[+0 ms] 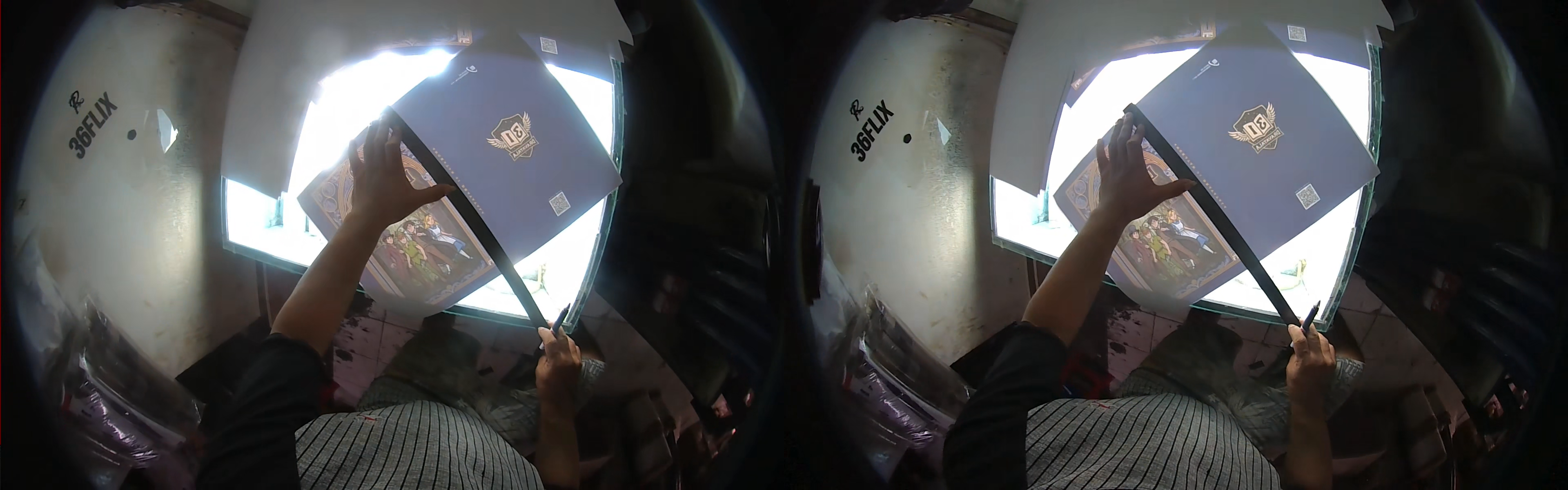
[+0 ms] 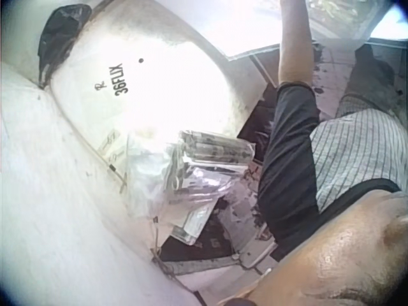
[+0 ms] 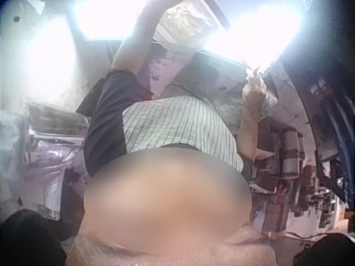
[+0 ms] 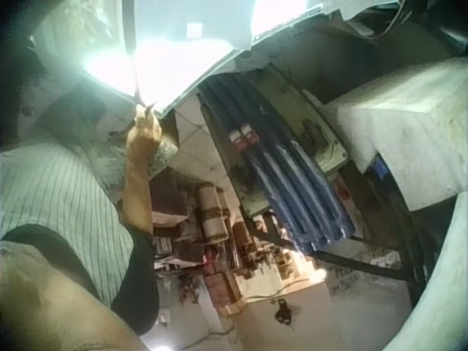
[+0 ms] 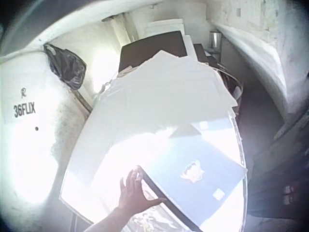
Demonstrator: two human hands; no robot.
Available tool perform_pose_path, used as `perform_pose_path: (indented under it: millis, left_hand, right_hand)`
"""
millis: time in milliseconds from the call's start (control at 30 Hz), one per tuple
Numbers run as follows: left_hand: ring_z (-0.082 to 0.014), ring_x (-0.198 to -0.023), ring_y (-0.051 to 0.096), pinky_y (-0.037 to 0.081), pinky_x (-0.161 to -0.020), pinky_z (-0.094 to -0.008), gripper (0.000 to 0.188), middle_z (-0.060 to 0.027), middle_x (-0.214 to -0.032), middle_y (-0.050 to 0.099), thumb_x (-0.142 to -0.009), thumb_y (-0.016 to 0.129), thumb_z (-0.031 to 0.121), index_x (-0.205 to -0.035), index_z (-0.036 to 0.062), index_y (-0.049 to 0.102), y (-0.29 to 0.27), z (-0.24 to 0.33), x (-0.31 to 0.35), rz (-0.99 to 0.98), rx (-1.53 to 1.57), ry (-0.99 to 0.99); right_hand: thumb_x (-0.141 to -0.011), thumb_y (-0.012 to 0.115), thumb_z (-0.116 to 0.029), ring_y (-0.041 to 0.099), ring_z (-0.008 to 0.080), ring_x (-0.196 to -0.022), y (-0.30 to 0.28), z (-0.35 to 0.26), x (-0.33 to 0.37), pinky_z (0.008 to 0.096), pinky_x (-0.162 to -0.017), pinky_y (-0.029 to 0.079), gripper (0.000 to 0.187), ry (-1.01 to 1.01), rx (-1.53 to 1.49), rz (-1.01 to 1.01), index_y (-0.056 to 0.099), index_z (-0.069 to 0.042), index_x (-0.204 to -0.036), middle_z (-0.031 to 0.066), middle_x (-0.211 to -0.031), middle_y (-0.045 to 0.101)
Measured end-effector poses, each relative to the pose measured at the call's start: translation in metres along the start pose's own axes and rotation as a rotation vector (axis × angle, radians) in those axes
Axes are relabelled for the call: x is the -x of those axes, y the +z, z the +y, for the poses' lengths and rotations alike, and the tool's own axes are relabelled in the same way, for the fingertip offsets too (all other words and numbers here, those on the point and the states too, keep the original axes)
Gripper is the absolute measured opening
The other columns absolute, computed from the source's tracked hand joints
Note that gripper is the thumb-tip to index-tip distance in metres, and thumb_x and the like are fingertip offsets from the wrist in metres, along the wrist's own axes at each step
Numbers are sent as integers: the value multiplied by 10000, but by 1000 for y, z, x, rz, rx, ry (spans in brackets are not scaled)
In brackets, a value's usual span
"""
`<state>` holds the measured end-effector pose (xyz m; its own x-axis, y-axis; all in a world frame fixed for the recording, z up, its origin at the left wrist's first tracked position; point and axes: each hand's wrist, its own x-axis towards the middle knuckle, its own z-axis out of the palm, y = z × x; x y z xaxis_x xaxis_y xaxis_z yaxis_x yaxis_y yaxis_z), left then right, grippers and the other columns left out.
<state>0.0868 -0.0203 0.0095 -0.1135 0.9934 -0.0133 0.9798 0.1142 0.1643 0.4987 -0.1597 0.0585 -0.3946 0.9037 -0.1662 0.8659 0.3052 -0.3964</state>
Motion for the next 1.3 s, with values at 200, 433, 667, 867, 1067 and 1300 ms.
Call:
perform_pose_path:
  millis: [200, 433, 667, 867, 1067, 1300]
  left_hand:
    - [-417, -1523, 121, 39, -1183, -671, 1285, -267, -1601, 174, -683, 684, 843, -1526, 3, 200, 3, -2, 1, -1, 4, 11]
    - [-411, -1526, 122, 37, -1183, -676, 1292, -264, -1606, 170, -676, 668, 862, -1531, 14, 200, 5, -3, 1, 6, 1, 4]
    - [-405, -1531, 112, 32, -1187, -668, 1289, -265, -1607, 171, -674, 665, 866, -1527, 12, 211, 2, 0, 0, -33, -4, -24]
    - [-411, -1517, 144, 57, -1197, -639, 1285, -270, -1596, 194, -670, 732, 807, -1522, -8, 222, -6, 8, -3, -68, 25, -40]
    - [-423, -1515, 137, 62, -1198, -630, 1278, -291, -1579, 219, -675, 730, 808, -1504, -45, 264, -9, 5, -5, -49, 83, 2]
    - [-419, -1527, 102, 34, -1200, -637, 1295, -295, -1589, 199, -670, 726, 818, -1512, -43, 251, -10, 8, -8, -69, 74, -21]
  right_hand:
    - [-827, 672, 62, 688, 296, -1010, -2, -2, -1, 441, -816, 532, 375, -5, 25, -5, 663, -143, -1141, 99, -1135, 704]
    - [-822, 677, 68, 690, 298, -1013, -2, -1, 0, 442, -815, 532, 395, -3, 25, -14, 661, -149, -1153, 106, -1140, 706]
    - [-803, 678, 93, 683, 316, -1035, -3, -3, 0, 452, -830, 529, 434, 7, 22, -30, 658, -140, -1169, 111, -1162, 703]
    - [-804, 677, 88, 683, 309, -1035, -10, -7, -3, 456, -839, 532, 428, 34, 30, -30, 646, -132, -1169, 105, -1156, 701]
    - [-852, 671, 41, 687, 300, -1018, -12, -7, -6, 449, -828, 545, 366, 15, -6, -42, 645, -144, -1166, 111, -1137, 700]
    - [-844, 678, 44, 692, 301, -1002, -8, -1, -4, 448, -820, 546, 383, 4, 6, -10, 647, -151, -1172, 109, -1111, 707]
